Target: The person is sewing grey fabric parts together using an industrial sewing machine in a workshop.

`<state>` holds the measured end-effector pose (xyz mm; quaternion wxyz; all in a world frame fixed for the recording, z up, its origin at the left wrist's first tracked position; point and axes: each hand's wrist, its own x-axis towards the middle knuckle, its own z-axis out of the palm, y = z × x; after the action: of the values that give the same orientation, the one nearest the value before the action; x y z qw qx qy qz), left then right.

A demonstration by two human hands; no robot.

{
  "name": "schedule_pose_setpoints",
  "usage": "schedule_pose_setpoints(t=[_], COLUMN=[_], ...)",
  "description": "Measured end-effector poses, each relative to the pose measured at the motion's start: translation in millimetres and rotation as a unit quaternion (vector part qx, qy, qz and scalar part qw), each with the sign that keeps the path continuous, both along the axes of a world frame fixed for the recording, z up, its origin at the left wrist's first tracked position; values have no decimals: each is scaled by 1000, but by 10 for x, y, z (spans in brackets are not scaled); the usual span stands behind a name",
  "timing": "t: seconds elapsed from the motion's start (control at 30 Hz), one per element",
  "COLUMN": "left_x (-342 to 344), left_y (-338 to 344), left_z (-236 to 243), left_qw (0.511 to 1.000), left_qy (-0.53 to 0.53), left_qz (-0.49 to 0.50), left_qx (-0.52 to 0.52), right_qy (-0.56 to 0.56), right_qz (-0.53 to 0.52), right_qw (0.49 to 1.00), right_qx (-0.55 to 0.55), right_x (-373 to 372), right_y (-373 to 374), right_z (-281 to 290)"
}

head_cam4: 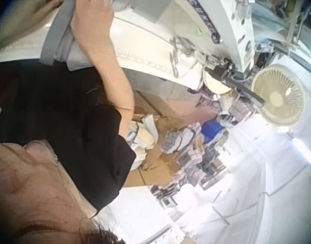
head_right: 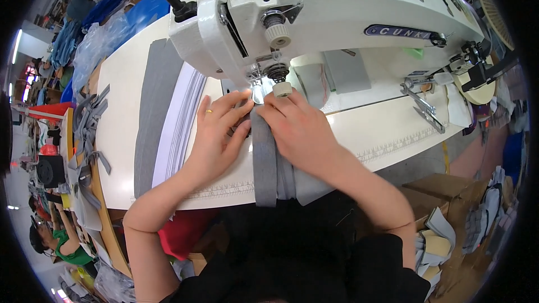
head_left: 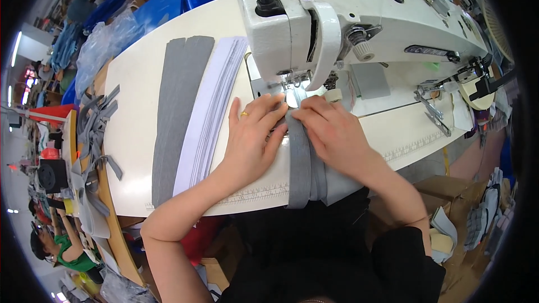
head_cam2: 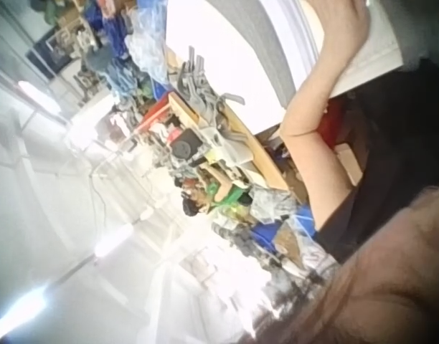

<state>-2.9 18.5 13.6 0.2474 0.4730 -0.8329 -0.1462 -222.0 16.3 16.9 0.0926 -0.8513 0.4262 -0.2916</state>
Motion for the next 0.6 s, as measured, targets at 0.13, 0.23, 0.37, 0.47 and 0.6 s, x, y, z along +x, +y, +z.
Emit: schedule_pose_setpoints(t=[0.13, 0.23, 0.37, 0.47, 0.6], left_x=[42, -79, -137, -158, -167], left_y=[-204, -343, -549, -668, -730], left_z=[46, 109, 44, 73, 175], left_qw=[995, 986, 951, 941, 918], left_qy=[97, 134, 209, 269, 237], left_qz=[17, 54, 128, 107, 133], left_qx=[32, 86, 191, 177, 289], right_qy=[-3, -30, -37, -46, -59], right_qz=[93, 100, 100, 107, 108], right_qw=[996, 994, 994, 993, 992], right_qx=[17, 17, 13, 15, 16], right_x=[-211, -219, -209, -217, -235], right_y=[-139, -140, -144, -147, -138], right_z=[-132, -165, -126, -115, -95])
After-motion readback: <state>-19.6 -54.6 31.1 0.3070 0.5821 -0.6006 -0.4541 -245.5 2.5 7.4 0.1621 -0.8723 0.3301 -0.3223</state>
